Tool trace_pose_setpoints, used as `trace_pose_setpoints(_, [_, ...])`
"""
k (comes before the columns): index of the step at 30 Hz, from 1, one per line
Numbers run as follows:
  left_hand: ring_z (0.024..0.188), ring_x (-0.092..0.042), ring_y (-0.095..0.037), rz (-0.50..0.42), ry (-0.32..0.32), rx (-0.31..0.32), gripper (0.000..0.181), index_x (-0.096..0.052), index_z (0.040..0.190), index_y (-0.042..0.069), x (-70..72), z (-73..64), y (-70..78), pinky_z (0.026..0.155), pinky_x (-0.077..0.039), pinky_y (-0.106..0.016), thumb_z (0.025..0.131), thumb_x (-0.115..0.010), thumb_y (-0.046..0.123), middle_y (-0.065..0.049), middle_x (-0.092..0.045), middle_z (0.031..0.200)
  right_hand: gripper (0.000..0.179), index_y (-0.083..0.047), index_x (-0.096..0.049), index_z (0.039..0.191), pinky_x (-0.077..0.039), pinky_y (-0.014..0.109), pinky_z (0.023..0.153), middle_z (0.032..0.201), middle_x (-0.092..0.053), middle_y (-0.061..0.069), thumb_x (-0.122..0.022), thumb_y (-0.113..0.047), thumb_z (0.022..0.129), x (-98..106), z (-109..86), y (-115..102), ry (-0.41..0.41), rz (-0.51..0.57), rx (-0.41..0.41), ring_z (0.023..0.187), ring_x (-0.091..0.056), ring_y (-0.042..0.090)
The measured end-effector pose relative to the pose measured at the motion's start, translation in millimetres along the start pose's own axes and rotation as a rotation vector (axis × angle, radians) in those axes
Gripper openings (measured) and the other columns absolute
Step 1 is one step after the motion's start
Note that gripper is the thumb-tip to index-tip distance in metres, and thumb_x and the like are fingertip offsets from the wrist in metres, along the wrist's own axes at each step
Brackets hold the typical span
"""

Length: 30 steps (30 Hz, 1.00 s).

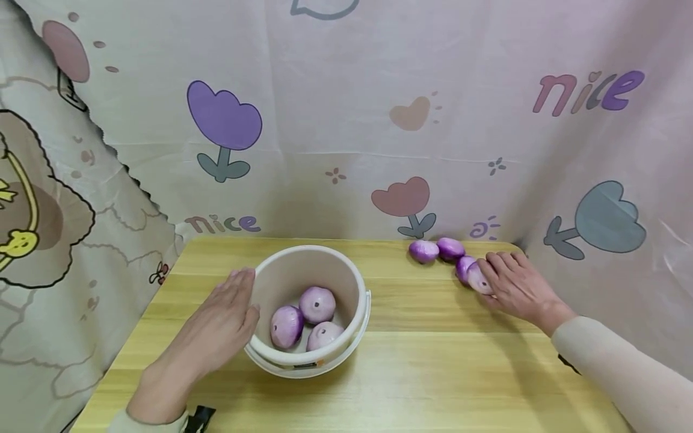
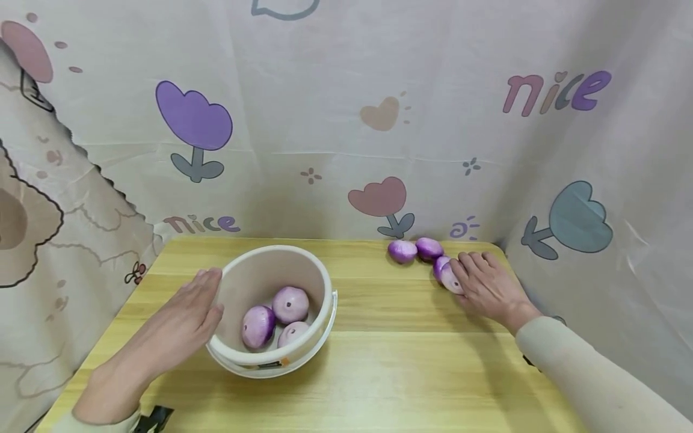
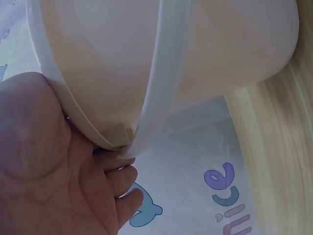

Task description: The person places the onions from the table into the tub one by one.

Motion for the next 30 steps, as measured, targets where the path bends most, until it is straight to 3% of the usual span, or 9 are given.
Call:
trace_pose_setpoints(4, [0.159,-0.022,-0.047,0.028,0.013,-0.012,0.065,-0.023,0.164,-0.008,0.2,0.8,1.6,0.131,-0.023,-0.062,0.113,-0.039,0.030,-0.028,-0.023,0.171,0.069,0.006,-0.056,0.133,-0.047,0.058,0.088,0.117,-0.057,0.027,-0.043,-0.052,0.099,5,12.4,-10,0.019,0.016,0.010,0.103,-0.054,0.047])
trace_pose_setpoints(7, [0.159,-0.023,-0.047,0.042,0.020,-0.013,0.065,-0.024,0.164,-0.008,0.7,0.8,2.1,0.131,-0.023,-0.062,0.113,-0.040,0.029,-0.028,-0.024,0.171,0.074,0.008,-0.055,0.136,-0.049,0.057,0.090,0.120,-0.058,0.028,-0.057,-0.048,0.087,9,24.1,-17,0.021,0.018,0.027,0.105,-0.054,0.046])
trace_pose_setpoints(17, [0.159,-0.023,-0.047,0.049,0.016,-0.007,0.064,-0.024,0.163,-0.008,1.7,-0.3,2.7,0.130,-0.023,-0.063,0.112,-0.039,0.027,-0.028,-0.024,0.171,0.073,0.006,-0.054,0.138,-0.047,0.054,0.087,0.116,-0.058,0.025,-0.051,-0.047,0.089,31,64.3,-32,0.078,0.024,0.035,0.101,-0.054,0.044])
trace_pose_setpoints(24, [0.159,-0.024,-0.047,0.037,0.017,-0.010,0.064,-0.023,0.163,-0.008,0.6,0.2,1.9,0.130,-0.024,-0.063,0.112,-0.039,0.026,-0.029,-0.024,0.170,0.074,0.003,-0.056,0.138,-0.050,0.051,0.087,0.121,-0.059,0.022,-0.062,-0.049,0.085,57,95.3,-44,0.077,0.014,0.030,0.099,-0.055,0.040])
trace_pose_setpoints(30, [0.159,-0.024,-0.047,0.027,0.015,-0.011,0.064,-0.024,0.163,-0.008,-0.7,0.2,1.1,0.130,-0.024,-0.063,0.112,-0.039,0.027,-0.028,-0.024,0.171,0.075,0.002,-0.056,0.138,-0.049,0.050,0.087,0.123,-0.060,0.021,-0.066,-0.049,0.084,85,128.7,-59,0.120,-0.012,0.076,0.103,-0.057,0.040])
Point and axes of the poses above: each hand's wrist, its own z-axis towards the middle knuckle, its own x-axis out of the back of the hand, y = z × x, the point moved 4 cm from there along z, towards the middle knuckle
